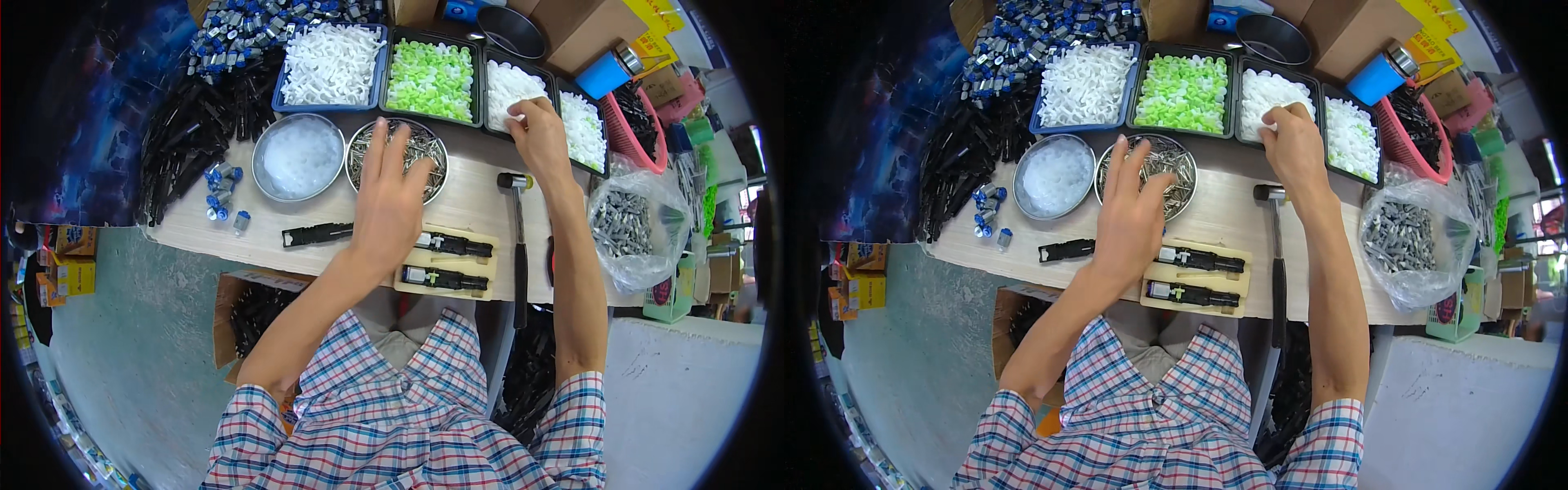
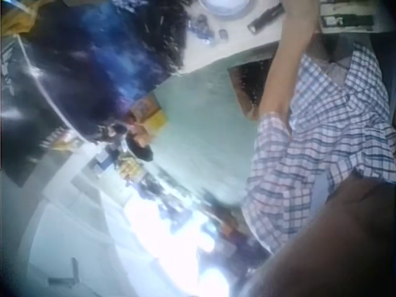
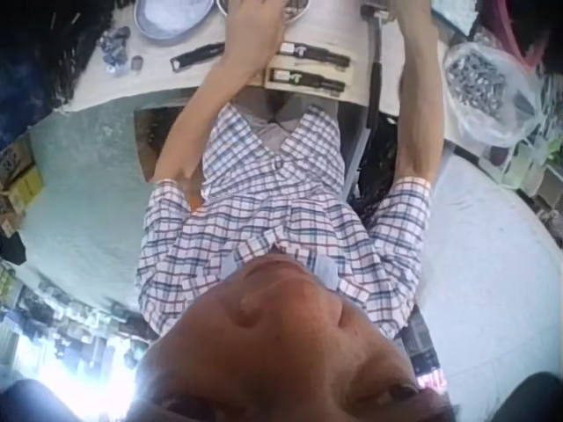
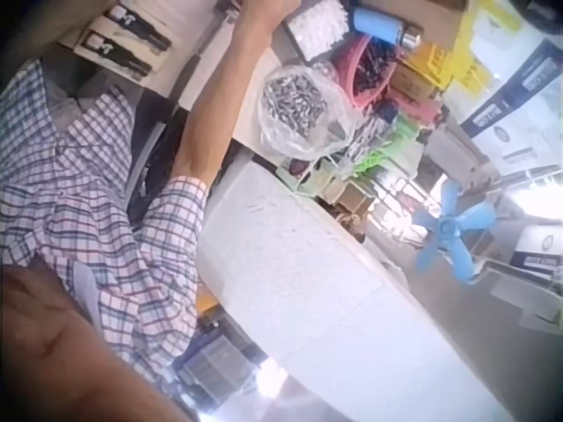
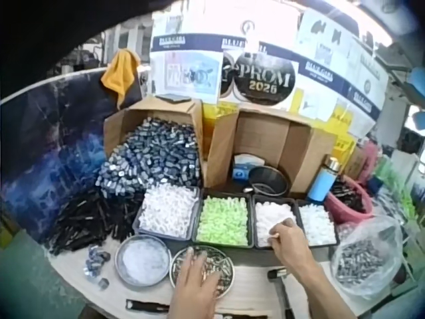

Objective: Manually assemble small mechanical or toy components using a hammer and pliers at a workbench.

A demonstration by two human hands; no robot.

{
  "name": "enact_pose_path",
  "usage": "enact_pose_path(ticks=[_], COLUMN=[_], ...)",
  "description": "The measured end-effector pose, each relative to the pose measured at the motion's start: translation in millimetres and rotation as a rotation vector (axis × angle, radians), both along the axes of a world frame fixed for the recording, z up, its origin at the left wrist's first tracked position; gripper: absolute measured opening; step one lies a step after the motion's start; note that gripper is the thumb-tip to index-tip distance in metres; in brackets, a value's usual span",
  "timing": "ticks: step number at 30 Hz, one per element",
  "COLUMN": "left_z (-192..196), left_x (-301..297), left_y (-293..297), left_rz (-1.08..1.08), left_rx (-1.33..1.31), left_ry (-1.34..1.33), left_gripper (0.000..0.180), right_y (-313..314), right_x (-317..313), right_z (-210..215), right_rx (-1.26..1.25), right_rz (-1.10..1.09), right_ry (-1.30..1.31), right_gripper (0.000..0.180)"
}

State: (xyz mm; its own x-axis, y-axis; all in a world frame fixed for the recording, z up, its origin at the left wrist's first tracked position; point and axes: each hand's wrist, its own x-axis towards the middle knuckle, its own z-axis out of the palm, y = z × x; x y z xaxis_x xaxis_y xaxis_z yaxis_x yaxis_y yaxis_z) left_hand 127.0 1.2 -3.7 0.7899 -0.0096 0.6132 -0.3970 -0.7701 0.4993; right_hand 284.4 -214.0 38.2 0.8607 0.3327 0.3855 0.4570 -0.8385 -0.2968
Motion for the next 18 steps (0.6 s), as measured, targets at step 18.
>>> enact_pose_path(ticks=[18], left_z=[-19], left_x=[18], left_y=[4], left_rz=[0.043], left_rx=[0.036], left_ry=[0.068], left_gripper=[0.019], right_y=[-11], right_x=[-2], right_z=[10], right_rx=[-0.106], right_rz=[-0.096], right_ry=[0.135], right_gripper=[0.018])
